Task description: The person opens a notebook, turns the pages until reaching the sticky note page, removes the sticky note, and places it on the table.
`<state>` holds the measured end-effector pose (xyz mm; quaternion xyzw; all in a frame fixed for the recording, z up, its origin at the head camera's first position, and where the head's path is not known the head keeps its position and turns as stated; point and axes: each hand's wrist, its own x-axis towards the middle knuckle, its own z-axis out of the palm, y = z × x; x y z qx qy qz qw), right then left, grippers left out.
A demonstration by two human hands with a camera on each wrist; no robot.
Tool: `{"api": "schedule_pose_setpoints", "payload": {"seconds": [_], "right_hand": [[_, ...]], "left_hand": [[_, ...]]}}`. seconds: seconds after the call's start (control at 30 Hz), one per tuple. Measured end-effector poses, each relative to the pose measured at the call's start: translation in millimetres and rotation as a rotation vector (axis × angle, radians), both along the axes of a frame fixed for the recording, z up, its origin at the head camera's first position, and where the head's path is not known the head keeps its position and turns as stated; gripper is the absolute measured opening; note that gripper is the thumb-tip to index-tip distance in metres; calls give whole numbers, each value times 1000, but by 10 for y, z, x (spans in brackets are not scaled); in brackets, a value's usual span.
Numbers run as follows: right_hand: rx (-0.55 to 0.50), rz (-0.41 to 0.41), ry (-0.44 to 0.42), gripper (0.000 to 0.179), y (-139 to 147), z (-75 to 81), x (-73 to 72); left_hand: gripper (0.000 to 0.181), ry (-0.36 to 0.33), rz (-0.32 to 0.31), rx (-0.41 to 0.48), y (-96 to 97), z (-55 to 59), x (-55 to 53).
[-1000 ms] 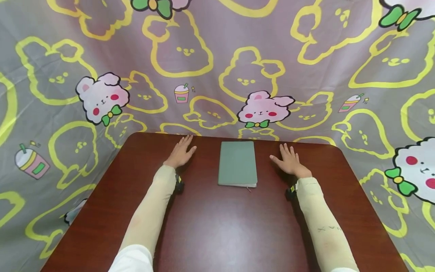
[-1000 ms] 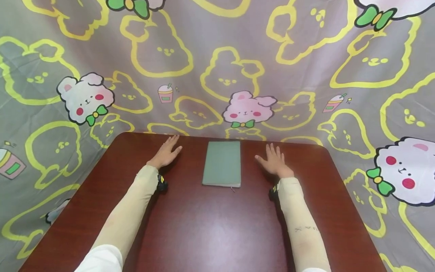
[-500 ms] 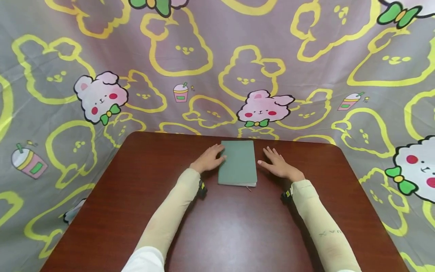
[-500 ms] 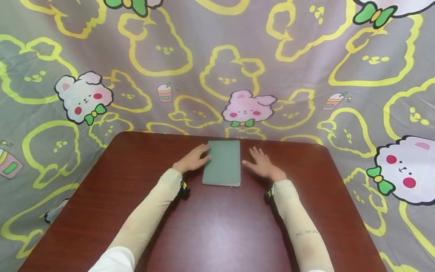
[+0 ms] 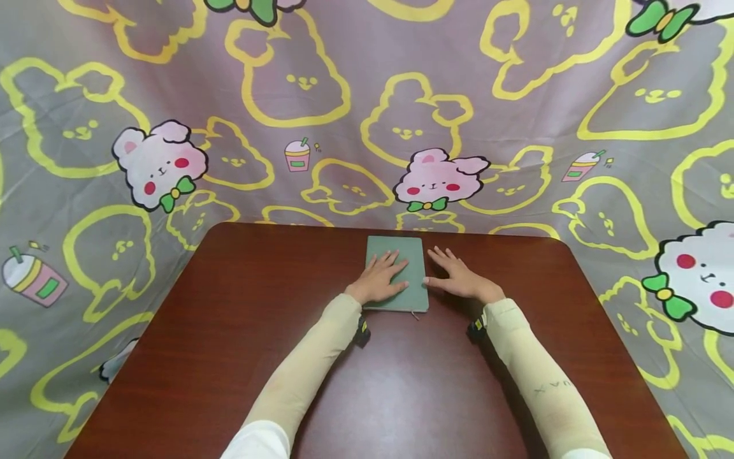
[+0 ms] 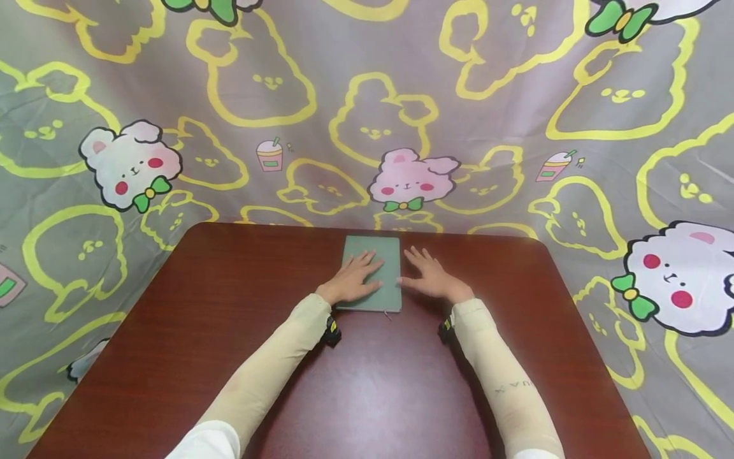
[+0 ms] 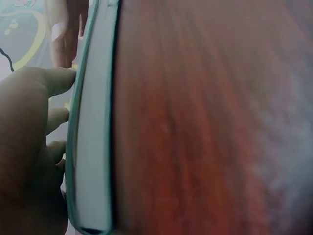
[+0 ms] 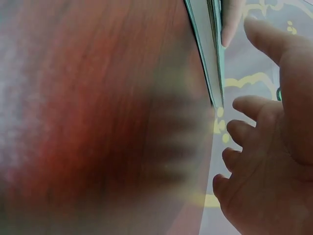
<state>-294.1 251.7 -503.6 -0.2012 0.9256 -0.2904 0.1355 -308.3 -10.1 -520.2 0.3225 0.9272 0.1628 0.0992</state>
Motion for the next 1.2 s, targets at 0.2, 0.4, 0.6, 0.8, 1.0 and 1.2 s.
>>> {"api": "schedule_pose_setpoints", "payload": {"seconds": [0.2,0.4,0.6,0.8,1.0,1.2], "right_hand": [[9,52,-47,102,12,6,-47],[15,92,-58,108,36,-18,-76],[41,118,-91,115,38,-15,-98],[17,105,-94,121,10,10,-110],[0,114,-99,123,-3,-10,-103],[-17,98,-84,124,4,20,-93]], "left_hand": [[67,-2,9,-25,8,-2,20],[67,-6,16,-18,14,-4,45],[66,-14,31,-15,28,-15,54],[64,12,56,-5,46,-21,23],[62,-17,63,13,51,20,35],[58,-15,70,55,79,107,46]]}}
